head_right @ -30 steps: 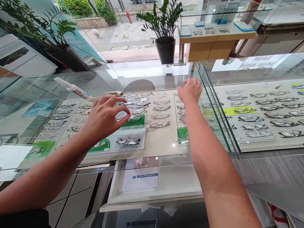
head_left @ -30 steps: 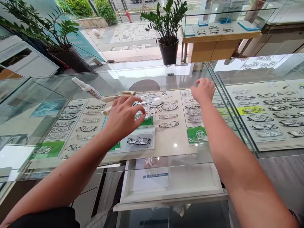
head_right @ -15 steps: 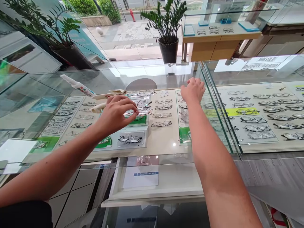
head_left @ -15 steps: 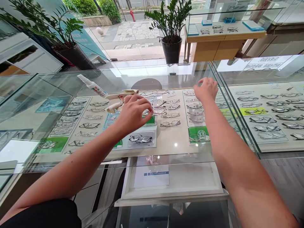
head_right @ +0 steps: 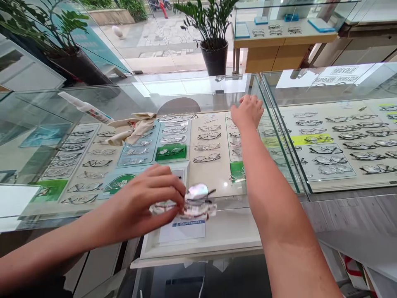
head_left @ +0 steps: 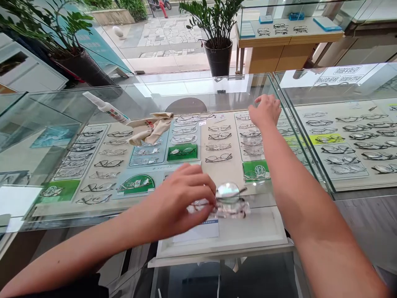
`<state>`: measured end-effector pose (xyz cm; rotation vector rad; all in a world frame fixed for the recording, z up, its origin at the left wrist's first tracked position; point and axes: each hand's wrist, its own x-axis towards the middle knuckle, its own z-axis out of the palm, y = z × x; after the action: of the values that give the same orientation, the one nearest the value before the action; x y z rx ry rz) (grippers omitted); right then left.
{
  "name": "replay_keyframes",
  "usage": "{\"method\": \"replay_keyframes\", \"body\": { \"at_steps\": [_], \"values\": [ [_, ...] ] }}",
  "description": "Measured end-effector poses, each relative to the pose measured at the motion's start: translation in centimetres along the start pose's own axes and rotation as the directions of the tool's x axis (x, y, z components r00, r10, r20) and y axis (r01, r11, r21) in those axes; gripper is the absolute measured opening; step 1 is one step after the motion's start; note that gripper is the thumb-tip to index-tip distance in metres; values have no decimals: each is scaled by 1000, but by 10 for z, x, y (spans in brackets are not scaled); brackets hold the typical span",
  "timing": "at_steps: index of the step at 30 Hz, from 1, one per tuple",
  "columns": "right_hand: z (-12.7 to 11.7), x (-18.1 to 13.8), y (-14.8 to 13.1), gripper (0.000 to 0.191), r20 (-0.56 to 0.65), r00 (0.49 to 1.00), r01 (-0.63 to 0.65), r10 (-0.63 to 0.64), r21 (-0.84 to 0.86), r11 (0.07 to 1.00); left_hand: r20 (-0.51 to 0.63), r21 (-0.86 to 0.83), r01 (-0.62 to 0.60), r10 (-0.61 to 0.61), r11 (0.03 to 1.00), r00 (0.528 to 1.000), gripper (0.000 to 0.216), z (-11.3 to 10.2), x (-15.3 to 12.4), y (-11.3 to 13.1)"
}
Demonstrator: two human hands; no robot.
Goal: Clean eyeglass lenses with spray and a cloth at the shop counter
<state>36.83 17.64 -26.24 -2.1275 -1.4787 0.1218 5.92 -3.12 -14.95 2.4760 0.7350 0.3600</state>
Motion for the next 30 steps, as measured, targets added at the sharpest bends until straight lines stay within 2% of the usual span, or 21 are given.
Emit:
{"method": "replay_keyframes", "body": {
  "at_steps": [2, 4, 7, 11, 14, 16, 18, 20, 23, 26, 30],
  "values": [
    [2, 2, 3, 28, -4, 1000, 17, -17, -8, 1000, 215, -291, -45, 111, 956, 970, 11, 17, -5, 14],
    [3, 4, 4, 29, -8, 1000, 23, -23, -9, 1000, 309, -460, -58, 221, 886, 925, 10, 35, -9, 21],
    [3, 4, 4, 29, -5, 1000, 16, -16, -8, 1000, 262, -444, -107, 243, 890, 934, 6, 57, -15, 23],
    [3, 5, 5, 29, -11, 1000, 15, -15, -12, 1000, 209, -331, -121, 198, 936, 958, 11, 65, -23, 24],
    [4, 6, 6, 31, -20, 999, 30, -30, -21, 999, 271, -413, -62, 187, 909, 944, 12, 71, -27, 23],
    [5, 6, 6, 32, -20, 999, 35, -36, -25, 999, 318, -522, 9, 184, 853, 930, 9, 82, -30, 20],
    [4, 5, 5, 32, -17, 999, 31, -32, -24, 999, 352, -564, 91, 139, 821, 926, 8, 97, -32, 13],
    [2, 3, 4, 31, -16, 1000, 24, -25, -17, 1000, 364, -508, 164, 38, 845, 931, 7, 112, -33, 2],
    [0, 1, 1, 29, -13, 1000, 13, -13, -3, 1000, 282, -315, 201, -111, 928, 953, 10, 129, -28, -23],
    [-1, 0, -1, 27, 1, 1000, 5, -5, -2, 1000, 159, -86, 191, -176, 978, 972, 12, 138, -16, -57],
    [-2, 0, -1, 27, 12, 1000, -1, 1, -11, 1000, 63, 152, 225, -237, 962, 969, 15, 146, 3, -101]
  ]
}}
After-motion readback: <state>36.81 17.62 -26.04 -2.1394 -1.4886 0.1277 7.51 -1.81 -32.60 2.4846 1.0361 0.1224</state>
